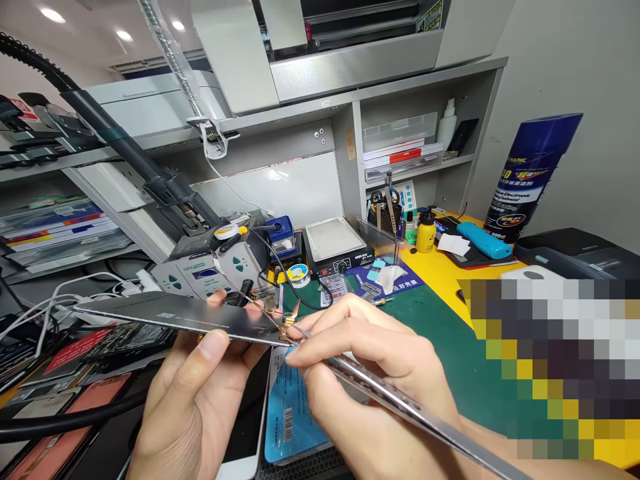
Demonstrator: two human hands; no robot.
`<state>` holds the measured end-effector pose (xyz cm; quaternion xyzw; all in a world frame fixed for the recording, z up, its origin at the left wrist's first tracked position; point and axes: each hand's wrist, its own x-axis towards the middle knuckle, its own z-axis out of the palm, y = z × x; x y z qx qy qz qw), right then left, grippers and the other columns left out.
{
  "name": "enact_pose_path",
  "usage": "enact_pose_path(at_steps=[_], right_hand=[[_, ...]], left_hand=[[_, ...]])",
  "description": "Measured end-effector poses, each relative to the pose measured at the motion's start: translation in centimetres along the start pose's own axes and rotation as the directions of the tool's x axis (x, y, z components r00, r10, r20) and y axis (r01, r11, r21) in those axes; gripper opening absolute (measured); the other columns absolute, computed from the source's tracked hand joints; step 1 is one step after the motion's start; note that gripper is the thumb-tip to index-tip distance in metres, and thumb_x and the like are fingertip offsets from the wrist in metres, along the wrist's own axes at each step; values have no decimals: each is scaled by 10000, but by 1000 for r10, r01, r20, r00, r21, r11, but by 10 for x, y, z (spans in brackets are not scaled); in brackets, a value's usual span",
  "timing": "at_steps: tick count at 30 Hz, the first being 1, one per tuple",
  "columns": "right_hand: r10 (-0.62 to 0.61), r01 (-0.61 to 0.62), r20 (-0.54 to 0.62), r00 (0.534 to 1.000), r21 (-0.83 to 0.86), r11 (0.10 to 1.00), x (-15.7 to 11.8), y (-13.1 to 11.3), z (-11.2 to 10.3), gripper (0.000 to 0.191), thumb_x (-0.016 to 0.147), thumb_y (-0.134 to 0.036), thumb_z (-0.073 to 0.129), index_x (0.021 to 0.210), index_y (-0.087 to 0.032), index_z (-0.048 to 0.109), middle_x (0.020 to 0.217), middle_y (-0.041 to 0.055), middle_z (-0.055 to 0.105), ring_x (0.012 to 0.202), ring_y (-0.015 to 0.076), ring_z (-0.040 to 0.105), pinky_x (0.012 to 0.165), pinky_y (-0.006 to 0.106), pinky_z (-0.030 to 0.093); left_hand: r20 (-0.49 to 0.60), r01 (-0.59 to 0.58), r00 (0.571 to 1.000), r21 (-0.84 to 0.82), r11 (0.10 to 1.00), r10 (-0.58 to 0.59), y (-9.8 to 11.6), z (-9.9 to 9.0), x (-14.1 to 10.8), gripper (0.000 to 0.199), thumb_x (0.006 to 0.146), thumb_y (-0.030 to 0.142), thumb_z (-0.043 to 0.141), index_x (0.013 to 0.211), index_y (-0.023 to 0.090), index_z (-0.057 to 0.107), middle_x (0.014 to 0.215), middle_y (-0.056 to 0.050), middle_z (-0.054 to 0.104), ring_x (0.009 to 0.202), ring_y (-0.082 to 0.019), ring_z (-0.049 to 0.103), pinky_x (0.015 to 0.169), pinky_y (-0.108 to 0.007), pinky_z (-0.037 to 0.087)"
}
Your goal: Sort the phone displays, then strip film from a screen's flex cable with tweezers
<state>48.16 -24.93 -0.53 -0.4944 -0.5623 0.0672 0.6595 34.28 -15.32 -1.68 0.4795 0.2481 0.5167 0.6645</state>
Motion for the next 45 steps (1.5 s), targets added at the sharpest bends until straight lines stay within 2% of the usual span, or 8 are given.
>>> enact_pose_path(at_steps=[5,14,24,30,37,40,45], right_hand=[[51,-51,9,999,1,999,-4,2,-2,266,846,-44,662,828,-301,731,850,-22,723,839,127,740,725,186,592],[37,-38,-49,998,-4,999,0,0,1,226,809,-70,671,772,-276,756,800,13,739,760,159,743,660,220,605],[26,-26,-18,999,20,999,0,1,0,197,818,-67,676,785,-243,757,808,30,734,791,169,750,691,241,618],[19,-19,-19,1000,10,1000,2,-1,-1,211,805,-56,657,797,-242,756,799,42,748,782,199,757,667,283,633],[-26,24,-27,999,-80,996,4,-6,-4,212,772,-44,651,782,-233,747,822,35,782,787,163,764,714,215,630],[-12,14,16,1000,-106,994,5,-9,-4,213,767,-42,654,799,-226,757,849,48,789,809,170,770,723,215,635],[0,-1,-11,1000,-85,996,3,-8,-2,211,753,-40,661,748,-229,755,787,47,779,794,180,768,668,214,634]], left_hand=[[-11,1,1000,18,1000,-1,-3,-2,2,446,842,346,723,1250,238,577,1121,-60,705,1128,-270,642,1100,-508,433],[-15,18,1000,53,998,-17,-4,-4,2,492,814,345,760,1255,251,564,1128,-48,709,1147,-266,637,1132,-525,392],[-8,24,1000,134,991,-23,-3,-4,2,563,817,378,762,1304,247,514,1131,-52,716,1126,-264,660,1080,-452,457],[0,26,1000,119,993,-26,-2,-3,1,635,812,365,764,1360,233,470,1146,-70,715,1090,-261,683,1040,-412,486],[-13,16,1000,111,994,-15,-1,-2,0,639,776,341,794,1328,239,489,1119,-58,718,1104,-259,672,1040,-404,487],[-6,6,1000,106,994,-5,-1,-3,0,595,789,333,787,1298,250,490,1106,-47,718,1100,-242,675,1034,-378,496],[-31,-7,999,112,994,11,-2,-5,-2,616,766,328,803,1302,271,505,1135,-48,721,1100,-254,678,1008,-377,520]])
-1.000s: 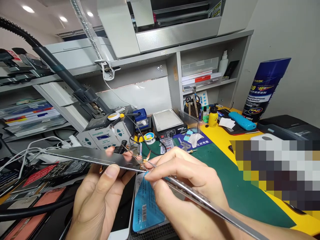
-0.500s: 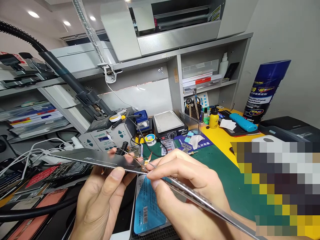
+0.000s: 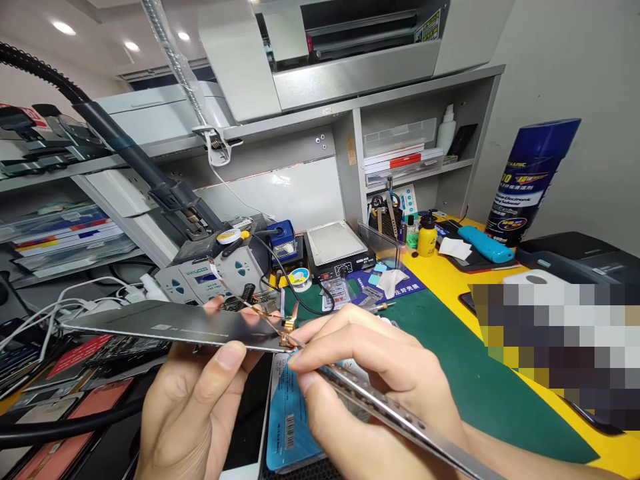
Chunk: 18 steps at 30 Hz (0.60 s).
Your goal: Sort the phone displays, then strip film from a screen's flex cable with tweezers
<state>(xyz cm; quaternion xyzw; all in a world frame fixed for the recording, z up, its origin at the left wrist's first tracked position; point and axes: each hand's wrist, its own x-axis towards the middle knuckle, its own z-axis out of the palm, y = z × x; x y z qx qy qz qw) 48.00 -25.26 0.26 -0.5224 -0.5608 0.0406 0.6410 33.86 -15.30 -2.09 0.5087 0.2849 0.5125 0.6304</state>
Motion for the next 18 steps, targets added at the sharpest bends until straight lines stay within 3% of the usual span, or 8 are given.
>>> enact_pose_path(at_steps=[5,14,18], right_hand=[[-57,57,-21,998,9,998,-2,3,3,257,738,-5,635,754,-237,744,723,35,758,765,177,763,632,211,626],[-89,90,-73,993,12,996,-1,6,7,243,731,-18,624,708,-241,719,688,26,746,728,165,755,590,191,608],[-62,62,4,998,7,998,-1,1,3,243,747,-5,637,729,-226,735,678,38,747,764,174,760,611,188,615]], left_hand=[[-30,-26,999,42,999,27,0,1,-1,637,747,329,814,1314,272,528,1160,-48,717,1143,-271,655,1066,-407,478],[-33,-26,999,39,999,27,-1,0,-2,606,750,327,814,1286,274,536,1160,-44,712,1146,-263,653,1039,-389,500],[-31,-31,999,38,999,32,-2,1,-1,597,761,332,808,1283,273,525,1159,-36,711,1142,-243,651,1025,-355,506]])
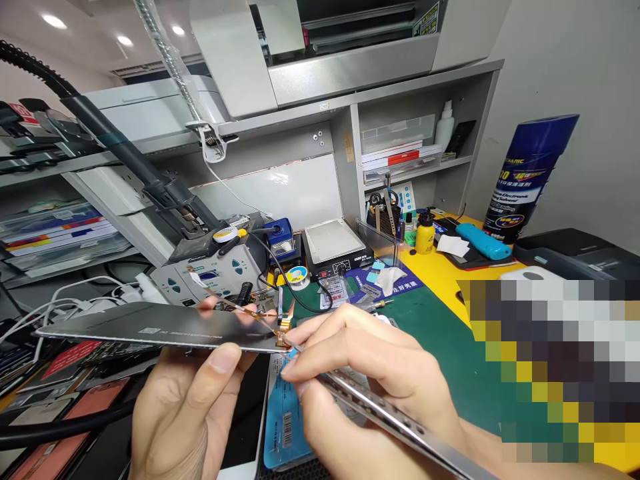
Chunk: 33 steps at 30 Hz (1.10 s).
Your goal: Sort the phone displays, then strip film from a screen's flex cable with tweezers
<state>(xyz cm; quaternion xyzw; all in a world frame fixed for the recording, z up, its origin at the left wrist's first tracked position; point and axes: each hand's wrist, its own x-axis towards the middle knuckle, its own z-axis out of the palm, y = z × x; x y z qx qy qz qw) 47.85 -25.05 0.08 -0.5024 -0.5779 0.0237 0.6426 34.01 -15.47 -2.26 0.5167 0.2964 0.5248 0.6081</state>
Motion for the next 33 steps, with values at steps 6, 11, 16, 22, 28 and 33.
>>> enact_pose_path(at_steps=[6,11,16,22,28,33], right_hand=[[25,-25,3,1000,-13,1000,6,-5,-2,234,746,-3,657,713,-220,736,735,42,763,764,166,762,713,210,631],[55,-54,35,998,-34,998,6,-3,-4,262,749,-1,642,736,-242,745,770,39,782,810,182,774,708,214,636],[51,-51,-11,999,-32,998,1,-2,0,267,735,-9,657,684,-264,721,694,8,759,779,179,770,688,205,630],[13,-13,-13,1000,-42,999,1,-2,1,291,744,15,626,692,-257,716,646,0,739,758,154,762,680,167,606],[6,-7,-45,999,-32,999,1,-2,0,235,769,-36,643,676,-246,693,640,3,712,729,143,749,629,152,591],[18,-18,4,1000,-64,998,3,-5,-1,267,771,-6,625,689,-250,698,654,5,711,724,144,746,587,147,580]], left_hand=[[-9,12,1000,-12,1000,-12,1,-1,-1,625,746,337,820,1295,263,530,1150,-43,722,1122,-262,664,1031,-393,501],[4,23,1000,-12,1000,-23,3,3,1,515,789,353,779,1247,237,576,1143,-47,730,1116,-262,667,1060,-412,473],[-9,16,1000,-59,998,-17,3,4,2,501,768,334,795,1220,243,600,1139,-41,733,1093,-261,680,1025,-405,503],[3,21,1000,-74,997,-21,3,1,1,539,774,321,793,1257,238,568,1141,-51,734,1123,-268,668,1020,-398,517],[6,17,1000,-62,998,-17,3,2,0,540,789,329,782,1268,242,546,1167,-50,728,1149,-265,655,1063,-408,484],[-10,16,1000,-68,998,-16,3,2,0,543,769,326,798,1253,245,565,1168,-44,727,1142,-271,656,1062,-426,483]])
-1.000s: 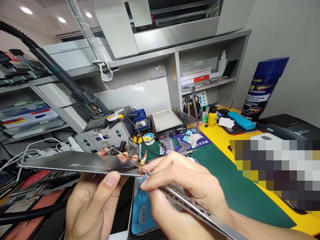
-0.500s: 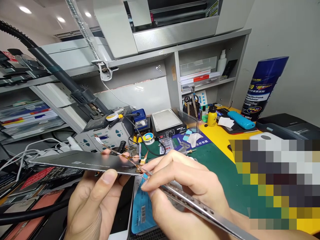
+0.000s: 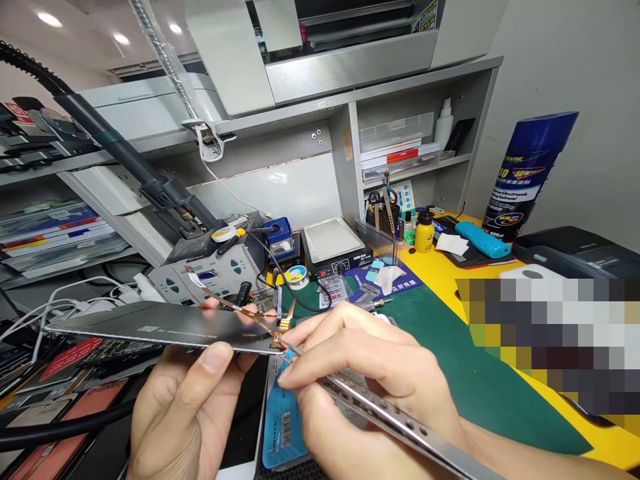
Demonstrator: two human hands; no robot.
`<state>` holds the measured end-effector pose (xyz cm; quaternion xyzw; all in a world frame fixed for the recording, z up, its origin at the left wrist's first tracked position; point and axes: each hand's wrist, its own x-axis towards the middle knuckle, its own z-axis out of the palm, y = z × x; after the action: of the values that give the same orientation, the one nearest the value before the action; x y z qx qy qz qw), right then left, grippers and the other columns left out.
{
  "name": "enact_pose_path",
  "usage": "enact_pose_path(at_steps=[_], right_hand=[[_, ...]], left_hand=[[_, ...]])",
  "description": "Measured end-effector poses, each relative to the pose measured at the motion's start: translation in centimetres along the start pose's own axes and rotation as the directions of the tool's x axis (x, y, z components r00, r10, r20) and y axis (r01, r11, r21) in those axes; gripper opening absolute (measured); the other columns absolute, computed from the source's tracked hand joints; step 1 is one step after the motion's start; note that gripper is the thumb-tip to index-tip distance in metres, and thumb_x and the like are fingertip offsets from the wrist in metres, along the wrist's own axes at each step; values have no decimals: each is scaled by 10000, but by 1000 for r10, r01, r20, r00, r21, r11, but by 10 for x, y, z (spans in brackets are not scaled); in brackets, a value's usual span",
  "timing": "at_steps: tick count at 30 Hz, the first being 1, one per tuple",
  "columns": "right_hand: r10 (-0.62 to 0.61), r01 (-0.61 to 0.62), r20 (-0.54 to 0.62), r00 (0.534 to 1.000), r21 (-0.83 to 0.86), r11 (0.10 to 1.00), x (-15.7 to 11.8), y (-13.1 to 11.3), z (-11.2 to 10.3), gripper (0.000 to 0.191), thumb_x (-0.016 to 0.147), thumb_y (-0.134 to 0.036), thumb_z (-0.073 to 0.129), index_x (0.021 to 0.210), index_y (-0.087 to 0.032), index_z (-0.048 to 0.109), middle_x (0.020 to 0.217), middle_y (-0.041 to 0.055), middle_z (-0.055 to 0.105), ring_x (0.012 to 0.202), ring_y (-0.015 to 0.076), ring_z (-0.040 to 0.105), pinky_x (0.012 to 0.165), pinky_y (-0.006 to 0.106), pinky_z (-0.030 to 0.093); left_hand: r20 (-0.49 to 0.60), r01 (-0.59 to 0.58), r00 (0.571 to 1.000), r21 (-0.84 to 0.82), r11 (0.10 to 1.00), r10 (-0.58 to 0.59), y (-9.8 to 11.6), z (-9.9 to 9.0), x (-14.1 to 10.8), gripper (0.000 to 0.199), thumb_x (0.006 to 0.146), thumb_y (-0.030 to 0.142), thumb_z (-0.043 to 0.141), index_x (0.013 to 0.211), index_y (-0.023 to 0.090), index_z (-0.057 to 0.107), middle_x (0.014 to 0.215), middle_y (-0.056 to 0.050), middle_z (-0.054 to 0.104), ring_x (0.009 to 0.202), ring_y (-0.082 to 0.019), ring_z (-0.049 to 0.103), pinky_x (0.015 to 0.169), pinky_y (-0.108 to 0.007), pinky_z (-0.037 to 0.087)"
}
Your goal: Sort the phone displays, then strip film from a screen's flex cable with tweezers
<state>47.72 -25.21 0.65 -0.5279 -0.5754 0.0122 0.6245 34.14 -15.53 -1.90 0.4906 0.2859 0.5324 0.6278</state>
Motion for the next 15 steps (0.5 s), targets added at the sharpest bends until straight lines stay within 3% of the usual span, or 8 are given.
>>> enact_pose_path(at_steps=[5,9,15], right_hand=[[-42,47,-88,995,61,997,-4,9,5,258,769,-37,628,690,-276,687,635,-12,697,707,140,741,561,145,578],[-11,12,-26,1000,17,1000,-5,10,3,285,751,-16,643,717,-293,701,677,-21,712,745,151,755,614,161,610],[-19,20,-31,999,29,999,-6,7,-1,274,757,-21,641,708,-284,700,679,-16,712,755,148,757,660,162,613]], left_hand=[[7,-7,1000,22,1000,7,-2,-3,0,592,773,336,798,1293,233,534,1165,-60,726,1138,-276,657,1065,-435,480],[7,-24,1000,32,999,23,-3,-5,-1,610,773,336,798,1304,226,518,1167,-68,723,1126,-278,663,1053,-431,491],[13,-24,1000,35,999,24,-3,-6,-1,608,768,330,798,1302,241,522,1167,-58,718,1140,-277,657,1040,-417,506]])
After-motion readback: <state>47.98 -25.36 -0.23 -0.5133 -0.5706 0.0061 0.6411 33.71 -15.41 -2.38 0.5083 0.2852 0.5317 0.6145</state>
